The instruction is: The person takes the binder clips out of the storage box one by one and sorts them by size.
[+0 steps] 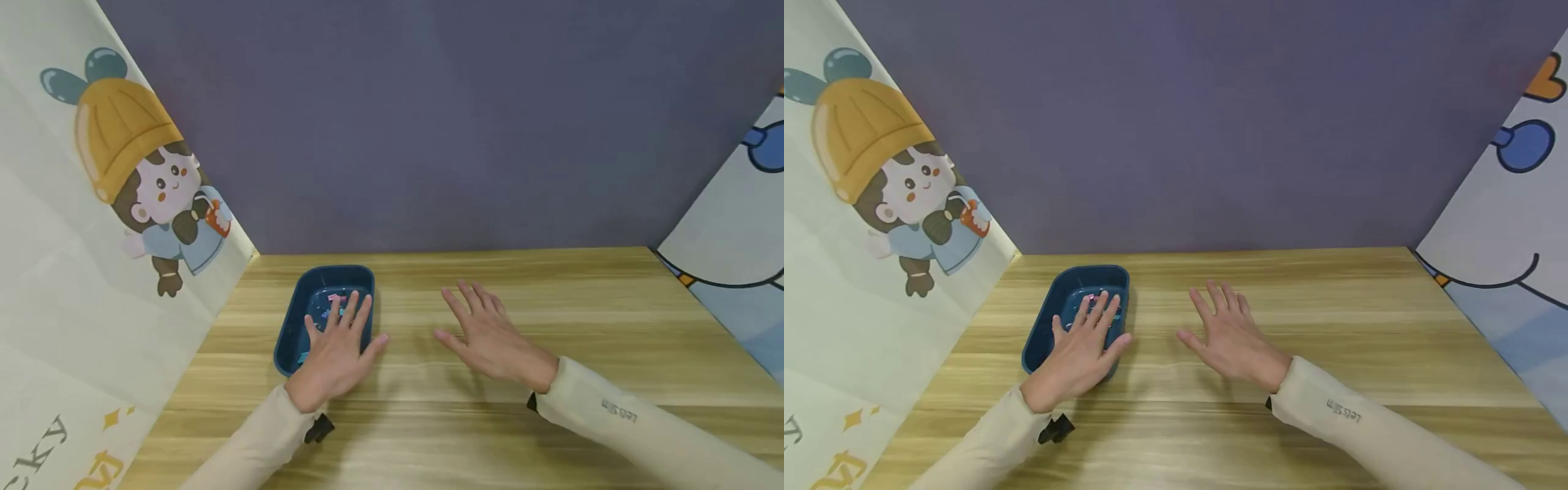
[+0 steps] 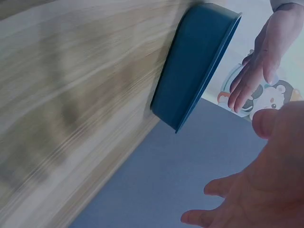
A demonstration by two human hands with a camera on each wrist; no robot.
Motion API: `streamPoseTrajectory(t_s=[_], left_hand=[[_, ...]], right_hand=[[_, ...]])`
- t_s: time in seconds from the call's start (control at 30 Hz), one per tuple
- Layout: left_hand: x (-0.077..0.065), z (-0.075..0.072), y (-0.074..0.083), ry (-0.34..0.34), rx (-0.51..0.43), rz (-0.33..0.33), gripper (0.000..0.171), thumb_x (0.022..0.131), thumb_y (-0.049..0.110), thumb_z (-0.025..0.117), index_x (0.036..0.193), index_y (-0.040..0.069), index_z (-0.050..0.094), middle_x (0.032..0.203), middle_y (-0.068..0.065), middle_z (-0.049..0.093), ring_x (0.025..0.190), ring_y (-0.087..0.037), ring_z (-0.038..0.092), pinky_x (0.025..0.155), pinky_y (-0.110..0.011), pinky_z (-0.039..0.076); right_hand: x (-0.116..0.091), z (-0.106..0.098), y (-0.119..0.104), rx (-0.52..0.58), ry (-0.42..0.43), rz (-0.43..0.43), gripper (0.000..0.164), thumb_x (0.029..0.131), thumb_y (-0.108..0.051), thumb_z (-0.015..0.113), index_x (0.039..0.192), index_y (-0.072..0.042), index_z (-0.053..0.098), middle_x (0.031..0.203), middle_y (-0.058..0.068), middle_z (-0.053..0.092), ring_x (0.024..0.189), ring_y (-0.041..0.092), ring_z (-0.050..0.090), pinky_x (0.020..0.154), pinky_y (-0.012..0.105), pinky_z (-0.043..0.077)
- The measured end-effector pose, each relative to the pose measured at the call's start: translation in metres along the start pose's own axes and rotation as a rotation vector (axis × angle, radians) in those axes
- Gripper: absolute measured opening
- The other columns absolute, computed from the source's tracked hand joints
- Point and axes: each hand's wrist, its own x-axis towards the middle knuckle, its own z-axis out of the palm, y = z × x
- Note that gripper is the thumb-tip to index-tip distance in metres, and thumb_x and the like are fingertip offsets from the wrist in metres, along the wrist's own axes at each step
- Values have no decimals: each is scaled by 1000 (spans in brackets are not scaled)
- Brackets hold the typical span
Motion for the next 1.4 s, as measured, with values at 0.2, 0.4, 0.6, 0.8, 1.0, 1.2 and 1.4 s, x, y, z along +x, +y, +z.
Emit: streamPoseTrajectory(t_s=[0.2, 0.4, 0.6, 0.8, 1.0, 1.2, 1.4], left_hand=[[-4, -4, -11, 34, 27, -5, 72, 95, 62, 28, 152, 19, 13, 155, -8, 6, 140, -34, 0, 97, -77, 0], [-10, -7, -24, 42, 25, -27, 72, 95, 63, 24, 151, 19, 13, 154, -9, 7, 140, -36, 1, 97, -76, 1], [-5, -11, -35, 105, 0, -37, 73, 96, 60, 29, 151, 12, 23, 153, -16, 19, 139, -42, 10, 100, -72, 2], [2, -18, -56, 226, -46, -70, 62, 95, 36, 50, 143, 0, 35, 132, -24, 44, 115, -44, 37, 91, -59, 27], [6, -27, -83, 233, -95, -172, 53, 95, 23, 51, 137, -7, 39, 124, -29, 45, 106, -44, 38, 85, -56, 36], [7, -26, -108, 221, -153, -202, 46, 96, 15, 48, 131, -13, 41, 110, -29, 50, 101, -43, 44, 85, -54, 41], [7, -24, -122, 185, -250, -242, 40, 95, 8, 47, 128, -14, 44, 95, -21, 55, 74, -28, 54, 66, -42, 48]], right_hand=[[11, 2, -8, -9, 2, -35, 74, 97, -54, 39, 151, -8, 20, 153, 22, 10, 137, 46, 9, 107, 63, 11], [26, 5, -16, 0, -16, -38, 73, 96, -55, 38, 151, -10, 20, 153, 21, 11, 137, 45, 10, 106, 65, 13], [41, 6, -22, 39, -51, -26, 75, 95, -61, 31, 152, -13, 17, 153, 20, 10, 138, 43, 9, 107, 62, 13], [55, 8, -29, 140, -42, -40, 73, 96, -58, 33, 151, -13, 20, 152, 19, 15, 138, 39, 13, 108, 58, 19], [67, 12, -35, 204, -43, -58, 70, 97, -56, 35, 151, -13, 22, 152, 17, 17, 137, 35, 16, 106, 56, 26], [75, 18, -42, 246, -44, -73, 66, 98, -50, 40, 150, -12, 24, 150, 19, 22, 136, 35, 20, 106, 54, 29], [80, 20, -49, 282, -78, -65, 67, 98, -52, 37, 149, -12, 26, 147, 16, 30, 134, 34, 26, 108, 53, 25]])
